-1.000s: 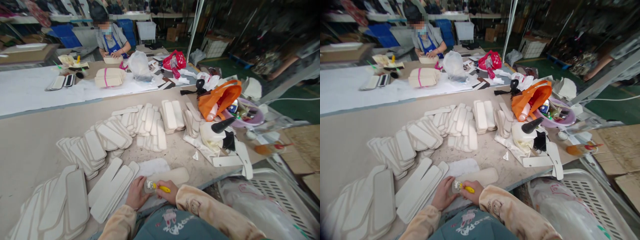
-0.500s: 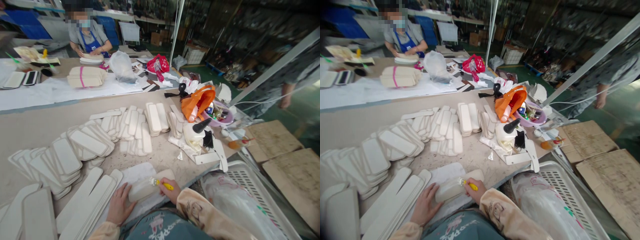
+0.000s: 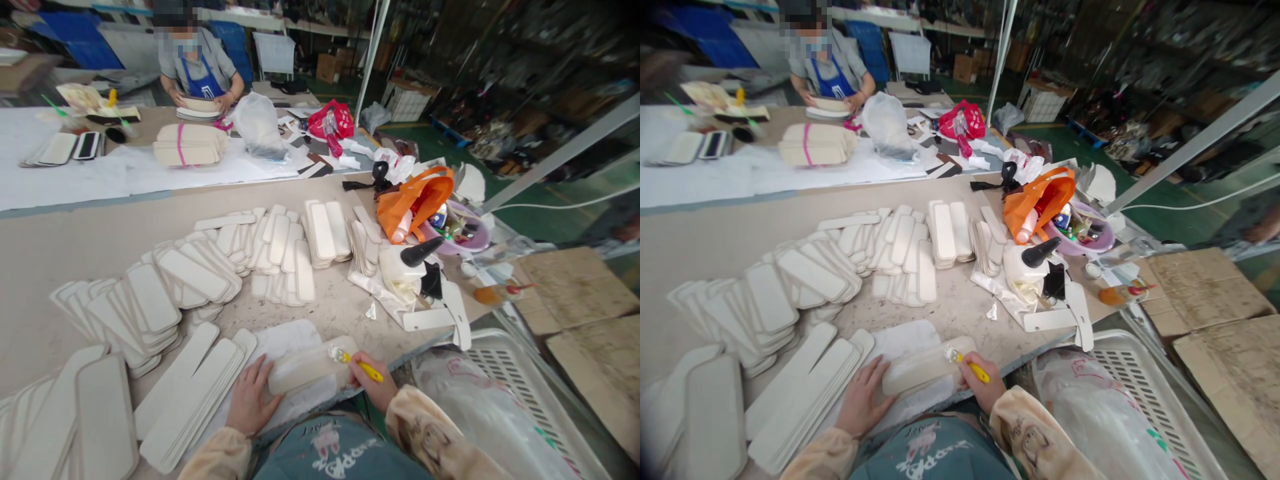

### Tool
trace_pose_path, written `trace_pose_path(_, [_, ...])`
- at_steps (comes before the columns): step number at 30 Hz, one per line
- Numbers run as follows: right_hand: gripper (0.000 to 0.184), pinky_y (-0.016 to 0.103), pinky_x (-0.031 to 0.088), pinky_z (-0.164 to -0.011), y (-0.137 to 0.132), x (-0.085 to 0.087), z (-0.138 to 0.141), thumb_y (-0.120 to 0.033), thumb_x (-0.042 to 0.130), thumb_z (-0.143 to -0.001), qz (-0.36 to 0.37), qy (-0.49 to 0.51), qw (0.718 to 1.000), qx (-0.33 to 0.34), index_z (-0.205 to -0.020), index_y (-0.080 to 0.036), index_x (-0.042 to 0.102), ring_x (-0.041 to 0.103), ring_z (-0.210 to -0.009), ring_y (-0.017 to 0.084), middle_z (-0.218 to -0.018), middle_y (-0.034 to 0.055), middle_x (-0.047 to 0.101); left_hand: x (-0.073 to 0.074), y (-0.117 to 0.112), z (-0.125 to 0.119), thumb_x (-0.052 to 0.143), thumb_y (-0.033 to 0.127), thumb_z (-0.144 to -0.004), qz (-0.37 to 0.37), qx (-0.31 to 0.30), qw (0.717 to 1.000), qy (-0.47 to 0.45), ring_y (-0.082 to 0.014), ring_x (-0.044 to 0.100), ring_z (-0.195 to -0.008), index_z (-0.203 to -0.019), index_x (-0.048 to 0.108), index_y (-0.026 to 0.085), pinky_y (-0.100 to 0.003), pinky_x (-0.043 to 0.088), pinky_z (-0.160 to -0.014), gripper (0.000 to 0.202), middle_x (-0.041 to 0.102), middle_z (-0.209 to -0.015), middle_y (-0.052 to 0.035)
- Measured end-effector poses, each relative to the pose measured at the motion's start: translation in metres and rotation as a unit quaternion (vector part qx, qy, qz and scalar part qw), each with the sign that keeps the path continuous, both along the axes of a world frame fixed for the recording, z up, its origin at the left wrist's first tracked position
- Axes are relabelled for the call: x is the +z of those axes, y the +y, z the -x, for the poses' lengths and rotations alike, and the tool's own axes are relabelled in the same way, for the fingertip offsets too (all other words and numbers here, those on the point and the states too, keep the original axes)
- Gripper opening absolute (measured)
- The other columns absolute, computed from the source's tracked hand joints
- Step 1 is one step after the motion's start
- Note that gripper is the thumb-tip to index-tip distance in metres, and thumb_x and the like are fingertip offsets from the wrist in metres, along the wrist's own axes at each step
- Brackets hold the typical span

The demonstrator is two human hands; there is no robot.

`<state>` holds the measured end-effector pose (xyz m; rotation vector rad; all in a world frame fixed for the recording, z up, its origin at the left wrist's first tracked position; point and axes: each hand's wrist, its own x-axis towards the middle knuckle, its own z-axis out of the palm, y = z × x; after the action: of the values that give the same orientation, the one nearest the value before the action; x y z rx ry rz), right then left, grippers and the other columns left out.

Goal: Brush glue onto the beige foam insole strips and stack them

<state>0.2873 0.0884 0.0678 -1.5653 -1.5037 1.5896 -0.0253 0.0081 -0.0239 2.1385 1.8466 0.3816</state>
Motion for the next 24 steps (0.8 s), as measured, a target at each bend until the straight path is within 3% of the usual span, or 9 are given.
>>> trace_pose_path(6, [0.019, 0.023, 0.050, -0.056, -0.011, -0.008, 0.061, -0.036, 0.054, -0.085, 0.074, 0.095, 0.983, 0.142, -0.078, -0.019, 0.058, 0.062, -0.055, 0.012, -0.063, -0.0010, 0.067, 0.008, 0.001, -0.004, 0.063, 0.051, -0.073, 0.020, 0.009, 1.000, 0.001, -0.0329, 0.049, -0.111, -0.125, 0.050, 0.018, -0.049, 0.046, -0.089, 0.063, 0.047, -0.133, -0.0161])
trace_pose_path(11, [0.015, 0.022, 0.049, -0.055, -0.011, -0.016, 0.088, -0.033, 0.055, -0.083, 0.093, 0.104, 0.972, 0.191, -0.080, -0.019, 0.061, 0.061, -0.054, 0.012, -0.061, -0.0018, 0.065, 0.010, 0.001, -0.005, 0.060, 0.051, -0.075, 0.020, 0.007, 1.000, 0.004, -0.0320, 0.050, -0.111, -0.125, 0.050, 0.019, -0.048, 0.046, -0.088, 0.060, 0.046, -0.134, -0.0157])
trace_pose_path(17, [0.015, 0.021, 0.048, -0.054, -0.010, -0.021, 0.075, -0.031, 0.054, -0.084, 0.087, 0.080, 0.977, 0.178, -0.081, -0.019, 0.061, 0.061, -0.053, 0.011, -0.061, -0.0018, 0.065, 0.011, 0.001, -0.003, 0.060, 0.049, -0.076, 0.011, 0.001, 1.000, 0.017, -0.0318, 0.050, -0.110, -0.126, 0.049, 0.019, -0.047, 0.047, -0.088, 0.060, 0.047, -0.134, -0.0157])
trace_pose_path(24, [0.019, 0.021, 0.048, -0.053, -0.011, -0.024, 0.028, -0.035, 0.054, -0.083, 0.084, 0.043, 0.991, 0.098, -0.077, -0.018, 0.060, 0.061, -0.052, 0.011, -0.061, -0.0017, 0.065, 0.005, 0.003, -0.001, 0.059, 0.050, -0.077, -0.011, -0.007, 1.000, 0.028, -0.0308, 0.052, -0.108, -0.125, 0.051, 0.020, -0.046, 0.047, -0.087, 0.057, 0.048, -0.135, -0.0136])
